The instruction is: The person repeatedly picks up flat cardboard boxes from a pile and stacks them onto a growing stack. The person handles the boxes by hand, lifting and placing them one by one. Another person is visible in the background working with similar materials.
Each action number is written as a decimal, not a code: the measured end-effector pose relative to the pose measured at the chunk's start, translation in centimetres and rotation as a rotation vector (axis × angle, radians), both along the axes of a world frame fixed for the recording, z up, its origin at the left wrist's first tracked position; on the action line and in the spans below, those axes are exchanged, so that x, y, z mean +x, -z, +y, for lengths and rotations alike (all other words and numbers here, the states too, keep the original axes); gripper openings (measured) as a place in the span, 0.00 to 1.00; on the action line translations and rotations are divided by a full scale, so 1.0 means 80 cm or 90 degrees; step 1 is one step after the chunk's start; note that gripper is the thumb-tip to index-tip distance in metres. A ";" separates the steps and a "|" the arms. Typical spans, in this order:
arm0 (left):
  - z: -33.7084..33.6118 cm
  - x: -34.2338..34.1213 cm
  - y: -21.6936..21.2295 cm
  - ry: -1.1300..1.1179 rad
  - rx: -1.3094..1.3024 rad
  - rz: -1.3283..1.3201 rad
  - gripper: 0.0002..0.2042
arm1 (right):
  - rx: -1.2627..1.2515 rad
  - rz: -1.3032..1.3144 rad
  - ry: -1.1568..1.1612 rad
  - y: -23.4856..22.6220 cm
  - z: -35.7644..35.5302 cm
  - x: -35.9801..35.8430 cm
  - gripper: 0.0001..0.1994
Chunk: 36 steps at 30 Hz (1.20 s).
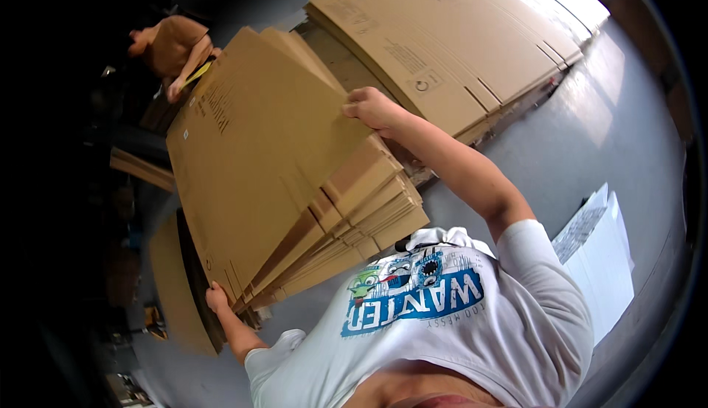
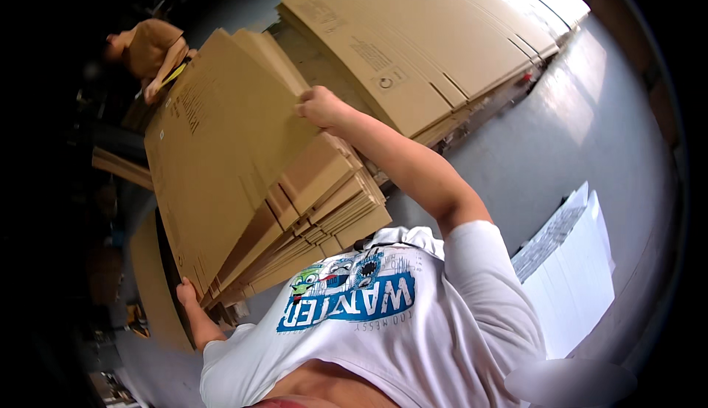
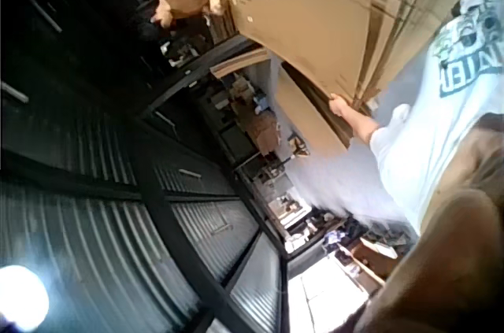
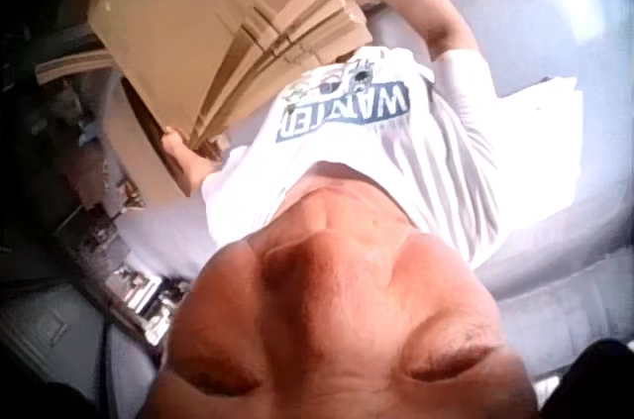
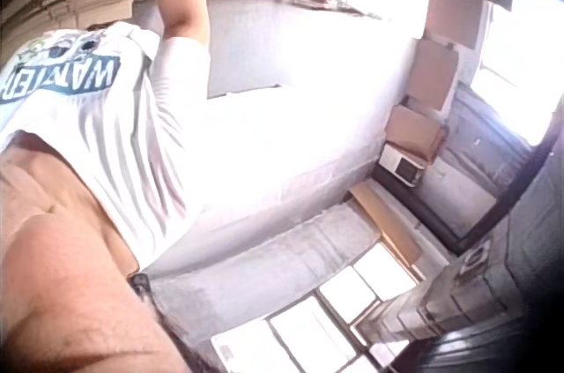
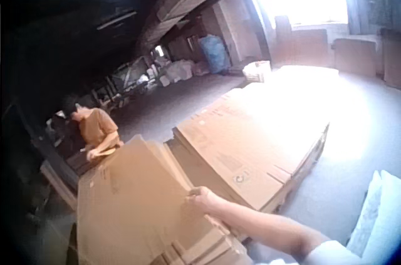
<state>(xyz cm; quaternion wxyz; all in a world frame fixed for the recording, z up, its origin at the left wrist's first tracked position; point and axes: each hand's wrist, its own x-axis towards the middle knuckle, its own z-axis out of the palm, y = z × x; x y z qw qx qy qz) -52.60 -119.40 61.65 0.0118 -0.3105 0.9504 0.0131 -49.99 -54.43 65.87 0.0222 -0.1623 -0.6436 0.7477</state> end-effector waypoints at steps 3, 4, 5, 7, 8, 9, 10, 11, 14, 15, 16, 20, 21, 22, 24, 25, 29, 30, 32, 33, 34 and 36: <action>0.011 -0.007 -0.021 -0.093 0.083 0.056 0.29 | -0.034 0.036 -0.030 -0.041 0.048 -0.013 0.13; 0.039 -0.012 -0.024 -0.093 0.164 0.103 0.28 | -0.043 0.056 -0.031 -0.058 0.080 -0.007 0.13; 0.062 -0.012 -0.022 -0.116 0.264 0.153 0.27 | -0.047 0.076 -0.041 -0.076 0.105 0.001 0.13; 0.114 -0.003 -0.020 -0.084 0.416 0.212 0.25 | 0.082 0.058 0.006 -0.109 0.168 0.023 0.11; 0.140 0.004 -0.013 -0.024 0.472 0.219 0.24 | 0.125 0.083 -0.019 -0.108 0.217 0.034 0.14; 0.166 0.009 -0.005 0.035 0.527 0.227 0.24 | 0.175 0.104 0.014 -0.104 0.267 0.045 0.16; 0.199 0.011 0.008 0.072 0.635 0.248 0.20 | 0.217 0.127 0.033 -0.098 0.328 0.058 0.16; 0.247 0.001 0.016 0.144 0.795 0.195 0.15 | 0.205 0.153 -0.001 -0.078 0.409 0.073 0.20; 0.449 -0.037 -0.002 0.328 0.879 0.063 0.09 | 0.754 0.081 0.206 -0.055 0.602 0.162 0.17; 0.523 -0.048 -0.016 0.359 0.896 0.036 0.10 | 0.769 -0.086 0.239 -0.050 0.649 0.192 0.18; 0.573 -0.062 -0.019 0.363 0.919 0.032 0.10 | 0.769 -0.146 0.297 -0.034 0.686 0.207 0.23; 0.719 -0.089 0.021 0.430 0.885 -0.069 0.09 | 0.931 -0.480 0.315 -0.007 0.746 0.252 0.30; 0.750 -0.086 0.045 0.403 0.920 -0.095 0.09 | 0.924 -0.479 0.369 0.015 0.770 0.266 0.28; 0.771 -0.080 0.074 0.368 0.961 -0.116 0.09 | 0.883 -0.525 0.400 0.028 0.782 0.265 0.29; 0.809 -0.071 0.128 0.256 0.926 -0.128 0.10 | 0.890 -0.557 0.381 0.036 0.799 0.261 0.26; 0.821 -0.072 0.149 0.247 0.895 -0.211 0.14 | 0.849 -0.606 0.358 0.036 0.801 0.250 0.26; 0.852 -0.092 0.203 0.283 0.723 -0.335 0.30 | 0.837 -0.703 0.262 0.126 0.844 0.249 0.28; 0.846 -0.079 0.207 0.240 0.820 -0.341 0.34 | 0.837 -0.672 0.253 0.154 0.854 0.261 0.35; 0.838 -0.077 0.210 0.138 1.013 -0.341 0.42 | 0.875 -0.595 0.342 0.185 0.868 0.248 0.41; 0.847 -0.072 0.200 0.058 1.026 -0.295 0.44 | 0.856 -0.575 0.311 0.200 0.884 0.251 0.42; 0.869 -0.064 0.187 0.058 0.935 -0.239 0.41 | 0.835 -0.553 0.286 0.211 0.901 0.255 0.44; 0.902 -0.058 0.186 0.041 1.148 -0.241 0.38 | 0.758 -0.524 0.242 0.216 0.918 0.242 0.44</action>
